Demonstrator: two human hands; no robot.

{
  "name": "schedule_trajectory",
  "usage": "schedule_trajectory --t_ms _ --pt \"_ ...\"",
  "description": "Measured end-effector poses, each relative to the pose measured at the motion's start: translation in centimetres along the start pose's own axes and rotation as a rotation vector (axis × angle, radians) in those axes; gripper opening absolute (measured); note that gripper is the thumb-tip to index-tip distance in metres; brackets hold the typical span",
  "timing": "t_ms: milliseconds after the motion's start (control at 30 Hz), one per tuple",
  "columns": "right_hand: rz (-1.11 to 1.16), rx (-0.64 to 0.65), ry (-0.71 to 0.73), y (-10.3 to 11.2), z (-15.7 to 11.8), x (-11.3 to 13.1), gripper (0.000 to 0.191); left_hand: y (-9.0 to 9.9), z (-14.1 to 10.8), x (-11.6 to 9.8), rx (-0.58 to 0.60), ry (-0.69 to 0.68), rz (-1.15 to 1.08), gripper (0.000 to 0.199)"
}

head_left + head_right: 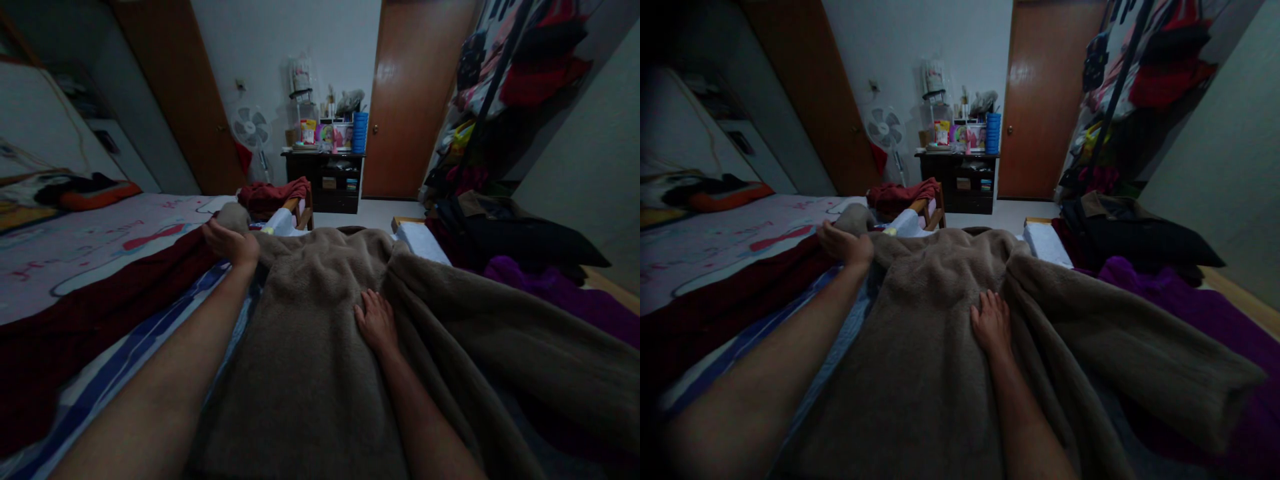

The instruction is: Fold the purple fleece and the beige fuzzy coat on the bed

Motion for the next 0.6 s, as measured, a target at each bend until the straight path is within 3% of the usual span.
schedule_trajectory --t_ms 33,133,233,333,500,600 --pt "0.001 -0.001 0.001 0.0 0.0 0.0 0.053 -0.3 -1.2 -0.7 -0.011 -0.037 0.022 0.064" --pt "-0.001 -0.002 0.001 0.0 0.0 0.0 0.053 -4.6 -5.0 -3.0 0.298 -0.21 0.038 0.039" --pt "-0.002 -0.003 0.002 0.0 0.0 0.0 0.053 -8.1 -7.7 -1.8 0.534 -0.163 0.196 0.028" --pt "-0.002 0.003 0.003 0.0 0.0 0.0 0.053 -8.8 -7.8 0.7 0.533 -0.036 0.31 0.042" --pt "-0.009 -0.008 0.003 0.1 0.0 0.0 0.053 -10.5 -6.7 4.6 0.589 0.257 0.145 0.065" --pt "-0.008 -0.013 0.005 0.0 0.0 0.0 0.053 -11.9 -6.4 4.9 0.623 0.27 0.077 0.068"
Point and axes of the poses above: each hand's wrist, its own z-axis towards the middle knuckle, its own y-axis out of the back of the hand, x = y × z, the point moved 9 cm from there along z, towards the middle knuckle, and after that the axes turned 14 degrees about -z, right-handed, at the moved point
